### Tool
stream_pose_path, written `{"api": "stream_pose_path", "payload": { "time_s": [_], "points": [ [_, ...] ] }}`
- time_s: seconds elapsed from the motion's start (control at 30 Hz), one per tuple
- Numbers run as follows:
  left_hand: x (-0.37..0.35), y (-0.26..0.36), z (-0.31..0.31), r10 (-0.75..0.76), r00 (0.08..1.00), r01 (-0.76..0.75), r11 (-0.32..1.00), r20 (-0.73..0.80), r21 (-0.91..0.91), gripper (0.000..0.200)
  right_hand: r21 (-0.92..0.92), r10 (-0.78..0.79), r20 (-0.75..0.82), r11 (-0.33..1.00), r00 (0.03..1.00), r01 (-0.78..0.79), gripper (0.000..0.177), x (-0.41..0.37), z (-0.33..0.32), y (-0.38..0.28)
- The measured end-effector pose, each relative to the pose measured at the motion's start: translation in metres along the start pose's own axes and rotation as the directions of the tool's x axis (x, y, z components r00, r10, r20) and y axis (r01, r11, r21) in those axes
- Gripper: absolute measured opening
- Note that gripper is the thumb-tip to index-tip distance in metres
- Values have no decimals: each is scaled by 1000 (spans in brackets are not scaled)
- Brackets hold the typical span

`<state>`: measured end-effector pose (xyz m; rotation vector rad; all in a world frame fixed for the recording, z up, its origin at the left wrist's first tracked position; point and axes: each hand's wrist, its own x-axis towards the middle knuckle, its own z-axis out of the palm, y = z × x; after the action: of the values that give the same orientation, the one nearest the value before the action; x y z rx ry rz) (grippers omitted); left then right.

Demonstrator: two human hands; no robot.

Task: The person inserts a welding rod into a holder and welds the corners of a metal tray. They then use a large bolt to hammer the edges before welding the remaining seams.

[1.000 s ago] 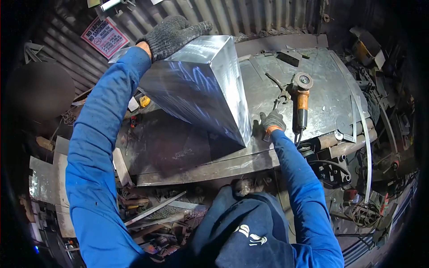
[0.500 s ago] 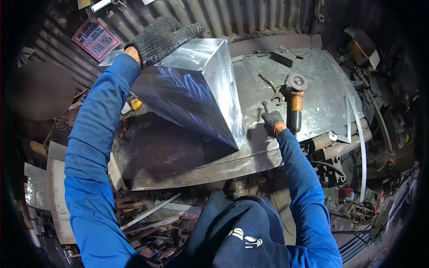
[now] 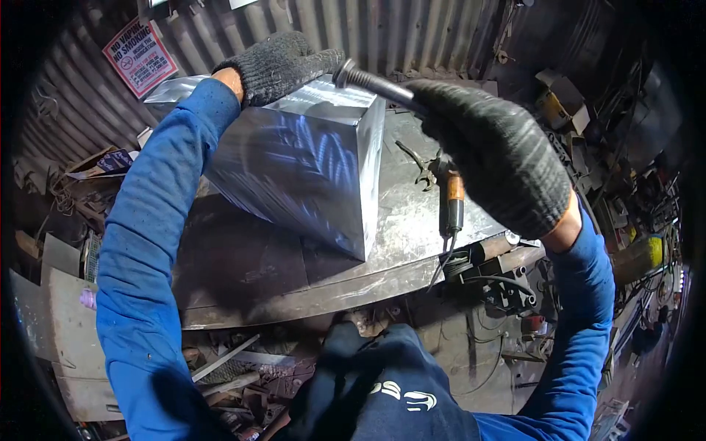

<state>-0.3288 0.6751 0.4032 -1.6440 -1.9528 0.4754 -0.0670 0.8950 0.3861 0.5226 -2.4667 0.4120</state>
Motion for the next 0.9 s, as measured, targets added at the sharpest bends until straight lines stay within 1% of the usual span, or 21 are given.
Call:
{"api": "stream_pose_path", "payload": {
  "time_s": [0.03,0.07,0.1,0.17,0.23,0.27,0.3,0.37,0.4,0.43,0.5,0.57,0.6,0.63,0.7,0.73,0.77,0.83,0.87,0.9],
  "points": [
    [1,3,-3,-13,1000,13,1000,-1,5,28,-27,26,78,999,997,-24,41,2,-3,-4],
    [5,5,-8,-81,993,84,996,83,-43,30,-15,-36,19,999,999,37,43,1,1,-2],
    [10,9,-19,-141,975,158,984,173,-86,32,-32,-14,-18,999,1000,13,44,4,2,-6],
    [10,9,-18,-122,979,139,986,164,-95,37,-55,31,-95,998,995,-36,46,8,6,-18],
    [1,-1,2,37,999,-37,999,-36,-4,41,-174,-76,-30,982,997,70,54,-6,24,-11],
    [0,-5,8,56,995,-57,998,-79,-3,47,-203,-10,39,979,999,18,53,-5,18,-12],
    [-1,-2,5,37,998,-38,999,-50,-2,47,-236,58,111,971,992,-31,53,0,9,-16],
    [0,6,-5,-5,1000,5,1000,0,5,47,-188,98,151,980,984,-69,51,4,2,-15],
    [5,4,-4,-40,997,39,999,66,12,48,-166,123,169,982,978,-94,50,4,1,-14],
    [10,1,-1,-75,988,73,997,133,21,49,-163,83,75,984,994,-70,49,5,3,-14],
    [12,2,1,-93,984,94,996,149,1,46,-164,-3,-112,986,994,-15,47,6,12,-13],
    [6,3,-1,-57,997,60,997,44,-51,39,-241,-87,3,967,996,85,46,-11,24,-3],
    [2,0,11,-56,994,47,994,-92,-95,33,-228,-3,82,973,997,22,46,-3,9,-12],
    [4,-1,9,-98,995,97,989,-2,-109,34,-217,82,164,975,983,-45,46,5,-5,-22],
    [13,1,-5,-164,969,189,974,184,-126,34,-142,32,13,989,999,-30,48,5,-3,-21],
    [11,4,-9,-160,979,182,966,130,-184,35,-109,8,-64,994,998,-15,48,5,-2,-21],
    [9,7,-13,-155,985,169,956,76,-240,35,-161,-42,-46,986,998,34,48,1,7,-19],
    [4,3,-2,-23,993,4,987,-117,-161,36,-107,-136,-67,986,988,128,47,-9,18,-18],
    [2,5,1,-122,988,101,975,-98,-198,34,-195,-28,70,980,997,41,46,-11,6,-17],
    [3,2,1,-106,993,99,985,-44,-140,34,-150,-27,69,988,997,37,45,-6,3,-17]
  ]
}}
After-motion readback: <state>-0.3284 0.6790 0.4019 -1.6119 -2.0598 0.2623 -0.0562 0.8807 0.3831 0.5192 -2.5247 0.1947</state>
